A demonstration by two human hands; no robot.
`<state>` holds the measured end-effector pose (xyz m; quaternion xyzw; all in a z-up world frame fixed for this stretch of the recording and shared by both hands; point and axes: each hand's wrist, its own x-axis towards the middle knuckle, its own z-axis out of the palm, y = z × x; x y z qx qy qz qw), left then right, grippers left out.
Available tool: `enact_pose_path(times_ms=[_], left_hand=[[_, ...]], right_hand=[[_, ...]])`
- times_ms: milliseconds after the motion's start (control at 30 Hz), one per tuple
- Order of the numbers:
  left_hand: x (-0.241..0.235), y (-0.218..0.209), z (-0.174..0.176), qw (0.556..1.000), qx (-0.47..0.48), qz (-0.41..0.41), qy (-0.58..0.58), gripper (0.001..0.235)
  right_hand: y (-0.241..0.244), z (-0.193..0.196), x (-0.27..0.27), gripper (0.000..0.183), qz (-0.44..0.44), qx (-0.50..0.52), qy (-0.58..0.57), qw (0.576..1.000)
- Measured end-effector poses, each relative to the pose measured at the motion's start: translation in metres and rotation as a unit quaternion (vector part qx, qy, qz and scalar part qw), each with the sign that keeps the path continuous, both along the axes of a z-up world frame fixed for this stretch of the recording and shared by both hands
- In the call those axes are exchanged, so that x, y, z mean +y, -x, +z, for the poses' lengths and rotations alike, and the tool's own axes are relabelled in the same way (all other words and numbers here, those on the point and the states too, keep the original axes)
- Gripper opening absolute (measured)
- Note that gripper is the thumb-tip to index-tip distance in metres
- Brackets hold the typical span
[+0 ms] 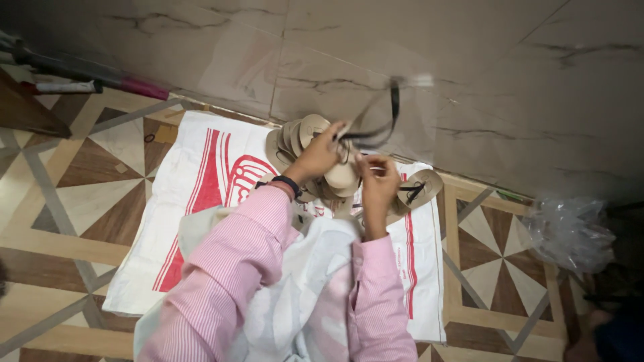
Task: The person inserts rubber straps into pre-cut holes of flip-flop soles using their hands and a small hook tool.
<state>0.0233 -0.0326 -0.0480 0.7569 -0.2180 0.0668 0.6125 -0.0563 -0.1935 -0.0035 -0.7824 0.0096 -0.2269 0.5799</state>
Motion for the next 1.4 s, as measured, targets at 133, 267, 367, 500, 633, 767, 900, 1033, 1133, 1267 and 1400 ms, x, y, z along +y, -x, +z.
enact_pose_path(times_ms=[133, 267, 367, 500, 633, 767, 900, 1033, 1133, 1267, 1400], left_hand=[[-0.005, 0.001, 0.006, 0.991, -0.026, 0.013, 0.132, 0.067], [0.01, 0.023, 0.05, 0.96, 0.236, -0.032, 0.149, 0.056], [0.015, 0.022, 0.045, 0.934, 0.348, -0.048, 0.06, 0.059], [0.016, 0.019, 0.035, 0.942, 0.33, -0.063, 0.008, 0.072], [0.019, 0.02, 0.038, 0.953, 0.293, -0.072, -0.001, 0.067], [0.016, 0.026, 0.058, 0.956, 0.277, -0.065, -0.066, 0.068], [0.015, 0.025, 0.06, 0.948, 0.299, -0.074, -0.082, 0.069], [0.014, 0.023, 0.051, 0.94, 0.322, -0.08, -0.082, 0.067], [0.015, 0.023, 0.056, 0.939, 0.318, -0.075, -0.106, 0.062], [0.016, 0.024, 0.058, 0.932, 0.328, -0.074, -0.134, 0.055], [0.015, 0.023, 0.049, 0.923, 0.352, -0.079, -0.131, 0.044]], right_hand=[[0.003, 0.027, 0.0, 0.031, 0.005, 0.018, -0.058, 0.998], [-0.03, 0.0, -0.016, 0.026, 0.084, 0.152, -0.215, 0.961], [-0.071, -0.087, -0.053, 0.029, 0.082, 0.156, -0.191, 0.966], [-0.083, -0.195, -0.098, 0.045, 0.088, 0.268, -0.084, 0.956], [-0.049, -0.228, -0.117, 0.048, 0.052, 0.337, -0.095, 0.935], [-0.032, -0.25, -0.152, 0.038, -0.076, 0.275, -0.29, 0.914], [-0.039, -0.305, -0.221, 0.045, -0.152, 0.155, -0.49, 0.844], [-0.047, -0.308, -0.257, 0.05, -0.096, 0.163, -0.502, 0.844], [-0.052, -0.277, -0.256, 0.056, -0.118, 0.234, -0.48, 0.837], [-0.069, -0.313, -0.284, 0.047, -0.157, 0.222, -0.452, 0.85], [-0.073, -0.299, -0.281, 0.042, -0.272, 0.165, -0.434, 0.843]])
